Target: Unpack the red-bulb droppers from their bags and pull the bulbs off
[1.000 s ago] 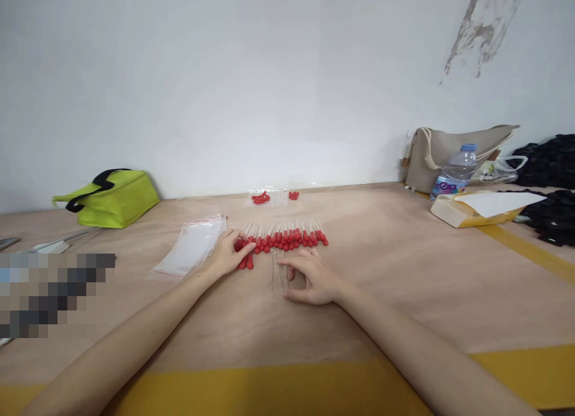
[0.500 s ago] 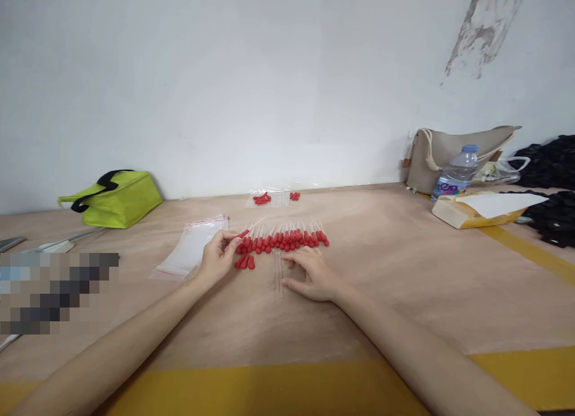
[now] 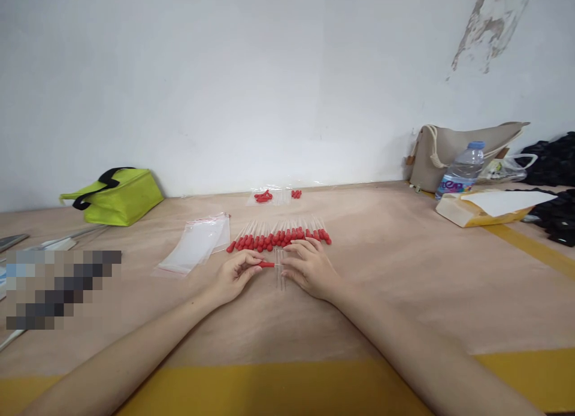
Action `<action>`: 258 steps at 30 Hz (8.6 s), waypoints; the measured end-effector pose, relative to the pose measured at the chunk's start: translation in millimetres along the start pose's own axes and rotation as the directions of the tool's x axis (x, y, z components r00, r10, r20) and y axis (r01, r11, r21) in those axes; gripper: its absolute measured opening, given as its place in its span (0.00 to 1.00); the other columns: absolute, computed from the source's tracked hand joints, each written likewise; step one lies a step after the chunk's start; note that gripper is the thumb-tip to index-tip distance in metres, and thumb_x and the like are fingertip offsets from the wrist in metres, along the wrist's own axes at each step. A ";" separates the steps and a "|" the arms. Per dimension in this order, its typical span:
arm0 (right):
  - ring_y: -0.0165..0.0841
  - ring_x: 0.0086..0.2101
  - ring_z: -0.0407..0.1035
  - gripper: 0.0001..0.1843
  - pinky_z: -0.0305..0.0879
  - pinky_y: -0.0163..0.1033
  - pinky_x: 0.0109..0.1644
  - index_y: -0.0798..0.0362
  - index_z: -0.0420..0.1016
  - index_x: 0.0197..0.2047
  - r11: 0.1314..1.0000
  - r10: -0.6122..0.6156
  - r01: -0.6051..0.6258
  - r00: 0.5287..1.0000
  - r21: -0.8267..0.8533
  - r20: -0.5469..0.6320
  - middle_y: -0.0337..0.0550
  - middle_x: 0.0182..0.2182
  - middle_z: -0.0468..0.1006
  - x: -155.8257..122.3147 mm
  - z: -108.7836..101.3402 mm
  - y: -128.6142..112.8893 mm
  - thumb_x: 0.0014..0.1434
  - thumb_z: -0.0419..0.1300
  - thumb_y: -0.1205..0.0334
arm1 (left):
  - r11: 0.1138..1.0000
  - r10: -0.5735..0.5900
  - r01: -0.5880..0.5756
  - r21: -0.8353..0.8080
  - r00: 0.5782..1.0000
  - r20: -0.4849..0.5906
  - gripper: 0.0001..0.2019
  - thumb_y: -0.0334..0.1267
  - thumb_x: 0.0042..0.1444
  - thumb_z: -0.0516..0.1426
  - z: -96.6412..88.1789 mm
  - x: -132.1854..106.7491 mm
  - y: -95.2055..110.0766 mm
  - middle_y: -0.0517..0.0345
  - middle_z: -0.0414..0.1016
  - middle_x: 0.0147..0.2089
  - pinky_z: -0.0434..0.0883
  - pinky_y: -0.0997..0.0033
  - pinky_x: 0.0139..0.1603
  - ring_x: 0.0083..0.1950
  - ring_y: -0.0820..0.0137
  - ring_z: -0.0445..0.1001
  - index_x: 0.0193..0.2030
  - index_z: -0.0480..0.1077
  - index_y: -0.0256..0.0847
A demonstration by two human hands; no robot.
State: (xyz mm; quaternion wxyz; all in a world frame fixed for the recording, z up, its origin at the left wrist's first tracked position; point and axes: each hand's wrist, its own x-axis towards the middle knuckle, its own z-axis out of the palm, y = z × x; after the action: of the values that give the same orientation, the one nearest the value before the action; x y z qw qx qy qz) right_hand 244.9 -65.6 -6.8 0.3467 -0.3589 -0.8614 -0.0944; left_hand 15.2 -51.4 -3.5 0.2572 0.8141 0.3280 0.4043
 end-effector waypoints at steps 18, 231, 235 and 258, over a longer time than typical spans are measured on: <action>0.31 0.33 0.61 0.12 0.51 0.44 0.48 0.48 0.74 0.41 0.997 -0.070 0.070 0.998 -0.017 -0.001 0.39 0.26 0.74 0.7 4.3 -8.4 0.60 0.50 0.61 | 0.891 0.169 -0.222 0.397 0.972 0.165 0.09 0.41 0.57 0.52 2.2 3.4 12.7 0.55 0.73 0.43 0.61 0.62 0.50 0.47 0.66 0.66 0.40 0.71 0.43; 0.35 0.39 0.65 0.12 0.59 0.45 0.44 0.50 0.75 0.39 0.990 0.115 -0.111 0.993 0.083 -0.038 0.47 0.38 0.73 -7.3 -2.7 5.8 0.56 0.55 0.54 | 0.718 -0.126 0.077 0.692 0.992 0.020 0.11 0.47 0.48 0.57 -49.3 55.4 -23.0 0.55 0.69 0.35 0.62 0.64 0.41 0.41 0.62 0.67 0.30 0.70 0.41; 0.35 0.39 0.65 0.12 0.60 0.45 0.45 0.51 0.75 0.38 0.990 0.116 -0.111 0.992 0.089 -0.049 0.47 0.38 0.73 -7.3 -2.3 5.5 0.56 0.56 0.54 | 0.705 -0.077 0.100 0.702 0.995 -0.064 0.09 0.43 0.50 0.56 -45.7 51.1 -24.0 0.55 0.71 0.33 0.61 0.64 0.42 0.40 0.63 0.67 0.28 0.69 0.40; 0.36 0.48 0.63 0.16 0.48 0.50 0.57 0.46 0.69 0.50 0.997 -0.063 0.059 0.995 -0.039 -0.082 0.40 0.37 0.78 0.0 -0.6 -3.2 0.58 0.55 0.58 | 0.976 0.174 -0.179 0.126 0.983 0.056 0.05 0.32 0.58 0.50 -3.4 -1.1 1.5 0.51 0.71 0.40 0.68 0.67 0.43 0.43 0.70 0.70 0.36 0.66 0.38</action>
State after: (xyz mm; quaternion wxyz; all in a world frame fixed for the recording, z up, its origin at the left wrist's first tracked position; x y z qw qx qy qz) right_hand 243.0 -68.1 -6.1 0.3726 -0.3345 -0.8549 -0.1358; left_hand 12.4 -52.7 -1.2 0.1738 0.8640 0.2743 0.3848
